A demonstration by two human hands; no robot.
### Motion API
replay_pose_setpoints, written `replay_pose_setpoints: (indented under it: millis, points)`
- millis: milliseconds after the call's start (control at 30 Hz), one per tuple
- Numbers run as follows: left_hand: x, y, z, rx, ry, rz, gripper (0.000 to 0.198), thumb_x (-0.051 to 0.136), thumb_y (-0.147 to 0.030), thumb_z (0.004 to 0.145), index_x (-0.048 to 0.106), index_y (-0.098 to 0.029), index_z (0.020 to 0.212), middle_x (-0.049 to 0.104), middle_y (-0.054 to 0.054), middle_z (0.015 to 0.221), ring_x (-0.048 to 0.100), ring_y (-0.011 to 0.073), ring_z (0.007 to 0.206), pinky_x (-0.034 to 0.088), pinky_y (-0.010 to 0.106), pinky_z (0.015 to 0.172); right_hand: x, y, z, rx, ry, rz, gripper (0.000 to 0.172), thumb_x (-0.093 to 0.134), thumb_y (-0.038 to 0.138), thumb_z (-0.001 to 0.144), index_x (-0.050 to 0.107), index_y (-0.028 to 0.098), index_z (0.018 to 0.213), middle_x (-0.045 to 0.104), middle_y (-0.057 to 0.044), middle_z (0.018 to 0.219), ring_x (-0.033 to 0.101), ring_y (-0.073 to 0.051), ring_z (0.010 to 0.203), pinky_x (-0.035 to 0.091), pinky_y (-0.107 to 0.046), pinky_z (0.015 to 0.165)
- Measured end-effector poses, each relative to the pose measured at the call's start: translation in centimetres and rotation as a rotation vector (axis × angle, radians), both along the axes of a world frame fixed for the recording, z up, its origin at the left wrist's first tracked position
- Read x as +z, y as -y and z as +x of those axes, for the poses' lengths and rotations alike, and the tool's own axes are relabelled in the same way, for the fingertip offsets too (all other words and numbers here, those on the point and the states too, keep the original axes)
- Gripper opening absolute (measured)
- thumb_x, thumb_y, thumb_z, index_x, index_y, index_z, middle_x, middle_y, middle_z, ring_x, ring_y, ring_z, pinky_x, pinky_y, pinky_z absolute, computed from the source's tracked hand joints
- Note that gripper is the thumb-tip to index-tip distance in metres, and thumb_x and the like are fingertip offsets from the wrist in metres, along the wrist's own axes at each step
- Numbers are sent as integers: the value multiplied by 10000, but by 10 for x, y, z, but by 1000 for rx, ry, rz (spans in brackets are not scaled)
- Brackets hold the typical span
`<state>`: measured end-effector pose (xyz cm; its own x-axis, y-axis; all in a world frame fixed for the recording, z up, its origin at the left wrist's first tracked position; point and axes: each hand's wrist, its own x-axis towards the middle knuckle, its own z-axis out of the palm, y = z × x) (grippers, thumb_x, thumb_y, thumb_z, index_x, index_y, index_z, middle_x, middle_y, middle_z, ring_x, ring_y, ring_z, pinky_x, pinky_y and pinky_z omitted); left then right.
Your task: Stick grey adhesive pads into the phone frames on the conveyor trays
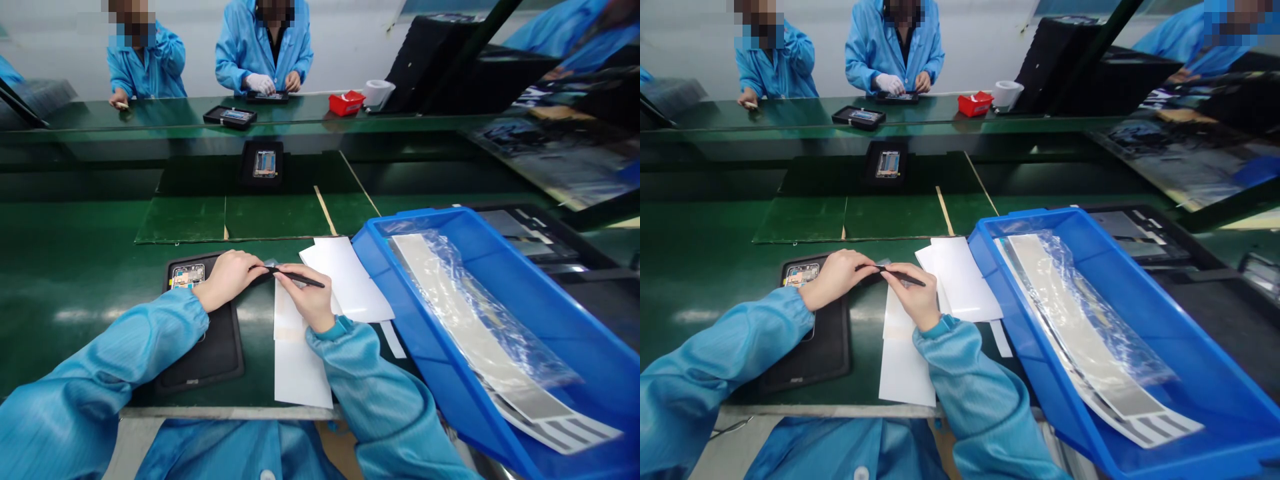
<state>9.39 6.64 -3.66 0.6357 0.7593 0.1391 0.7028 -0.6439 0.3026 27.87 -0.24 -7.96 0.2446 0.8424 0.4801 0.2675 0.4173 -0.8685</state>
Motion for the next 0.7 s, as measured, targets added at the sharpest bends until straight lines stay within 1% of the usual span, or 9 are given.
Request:
replay_pose_setpoints:
  millis: [100,267,367,433,500,600,700]
  points:
    - [0,0,0,0,-8,7,247,588,-381,966,765,-210,951,780,30,975,699,213,863,484,335,807,-1,-1,0,5,-42,-50,95,790,292,802,772,218,857,791,-58,895,758,-222,813,641,-368,790]
    - [-2,1,0,2,-16,26,242,590,-385,965,751,-205,959,775,40,977,689,213,868,471,346,810,5,-4,-2,3,-203,-180,162,814,345,762,764,207,831,787,-64,858,756,-224,781,647,-363,743]
    - [-6,0,1,6,-9,37,232,596,-379,961,732,-192,976,766,56,979,675,227,893,464,365,820,5,-7,-2,-9,-270,-209,203,839,362,727,755,200,814,775,-57,792,741,-211,702,641,-352,684]
    - [-7,-2,1,15,2,48,234,607,-380,954,710,-187,1035,753,71,1042,659,241,956,460,377,848,2,-9,0,-3,-298,-233,239,840,387,722,752,191,826,763,-51,749,725,-201,642,634,-346,633]
    - [-6,-4,-2,31,10,64,282,636,-382,935,673,-181,1130,723,89,1149,631,259,1053,453,389,898,-3,-11,3,-11,-317,-253,275,843,408,713,749,179,832,754,-50,731,713,-195,602,626,-343,598]
    - [2,-4,-15,70,-3,87,384,671,-378,910,617,-181,1235,674,96,1252,588,269,1143,442,398,954,-9,-13,9,-55,-311,-284,307,852,423,695,748,169,833,748,-53,723,698,-191,571,611,-343,569]
    - [9,-3,-46,153,-39,104,351,643,-376,925,622,-200,1227,677,73,1214,585,252,1114,452,393,953,-12,-16,15,-95,-273,-344,326,874,441,648,756,181,804,726,-51,669,687,-210,569,588,-356,547]
